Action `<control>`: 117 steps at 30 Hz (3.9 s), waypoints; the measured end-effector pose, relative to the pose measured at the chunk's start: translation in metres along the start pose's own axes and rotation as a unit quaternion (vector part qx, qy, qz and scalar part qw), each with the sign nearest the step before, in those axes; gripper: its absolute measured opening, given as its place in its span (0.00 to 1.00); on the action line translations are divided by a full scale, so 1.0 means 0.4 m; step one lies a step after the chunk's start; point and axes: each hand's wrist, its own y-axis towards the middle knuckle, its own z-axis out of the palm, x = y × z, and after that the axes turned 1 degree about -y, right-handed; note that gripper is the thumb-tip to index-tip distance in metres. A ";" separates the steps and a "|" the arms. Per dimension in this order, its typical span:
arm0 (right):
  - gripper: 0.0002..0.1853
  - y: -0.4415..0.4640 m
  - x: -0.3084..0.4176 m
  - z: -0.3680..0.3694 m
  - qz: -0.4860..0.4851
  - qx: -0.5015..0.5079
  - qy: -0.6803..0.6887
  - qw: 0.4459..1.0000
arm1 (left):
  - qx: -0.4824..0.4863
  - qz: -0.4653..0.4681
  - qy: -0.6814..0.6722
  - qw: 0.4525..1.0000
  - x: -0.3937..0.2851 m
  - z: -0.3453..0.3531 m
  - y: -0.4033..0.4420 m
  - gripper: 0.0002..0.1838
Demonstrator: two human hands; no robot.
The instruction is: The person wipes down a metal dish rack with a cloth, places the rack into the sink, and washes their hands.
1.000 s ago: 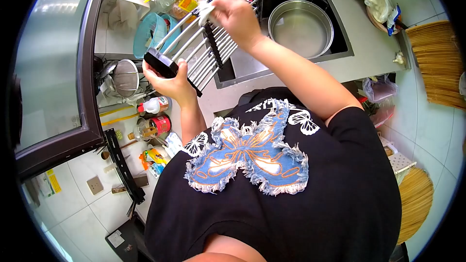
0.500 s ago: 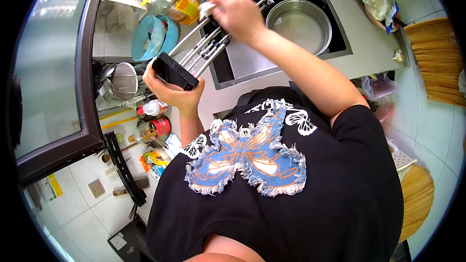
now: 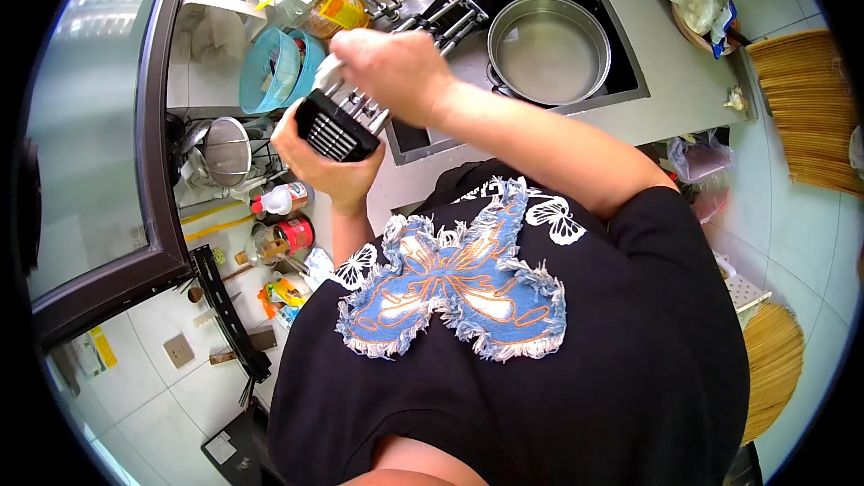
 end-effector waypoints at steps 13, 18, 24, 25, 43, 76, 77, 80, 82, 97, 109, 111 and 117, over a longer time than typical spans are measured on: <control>0.10 -0.020 -0.297 -0.013 0.239 0.033 -0.160 0.957 | 0.003 -0.067 -0.032 0.997 0.034 -0.077 -0.013 0.51; 0.10 -0.037 -0.332 -0.040 0.213 0.036 -0.147 0.965 | -0.031 -0.086 -0.063 0.994 0.052 -0.078 -0.046 0.49; 0.08 -0.013 -0.343 -0.063 0.197 -0.075 -0.131 0.969 | -0.076 -0.223 -0.166 0.958 0.064 -0.072 -0.058 0.44; 0.09 -0.012 -0.343 -0.061 0.203 -0.089 -0.109 0.969 | -0.092 -0.256 -0.175 0.946 0.065 -0.067 -0.056 0.44; 0.10 0.009 -0.118 0.035 0.097 -0.098 0.035 0.990 | -0.166 -0.476 -0.384 0.773 0.142 -0.008 -0.062 0.16; 0.11 -0.041 0.013 0.064 -0.037 0.059 0.027 0.997 | -0.249 -0.417 -0.350 0.801 0.067 0.088 0.004 0.24; 0.10 -0.019 -0.010 0.054 -0.007 0.061 -0.016 0.998 | -0.251 -0.420 -0.333 0.806 0.057 0.081 0.012 0.22; 0.07 0.010 -0.020 0.071 -0.033 -0.036 0.023 0.999 | -0.266 -0.413 -0.324 0.809 0.036 0.085 0.032 0.24; 0.07 -0.015 0.028 0.096 -0.044 -0.014 0.048 0.998 | -0.280 -0.383 -0.345 0.810 0.034 0.088 0.044 0.24; 0.09 -0.061 0.055 0.104 -0.065 0.017 0.120 0.990 | -0.250 -0.426 -0.324 0.807 0.051 0.087 0.043 0.25; 0.09 -0.012 -0.019 0.081 -0.133 -0.005 -0.007 0.991 | -0.298 -0.428 -0.363 0.772 0.095 0.099 0.047 0.21; 0.09 0.025 -0.066 0.056 -0.055 -0.043 -0.028 0.997 | -0.303 -0.429 -0.334 0.783 0.102 0.096 0.047 0.20; 0.13 -0.019 -0.033 0.072 -0.041 0.005 0.034 0.999 | -0.315 -0.423 -0.317 0.788 0.112 0.108 0.045 0.18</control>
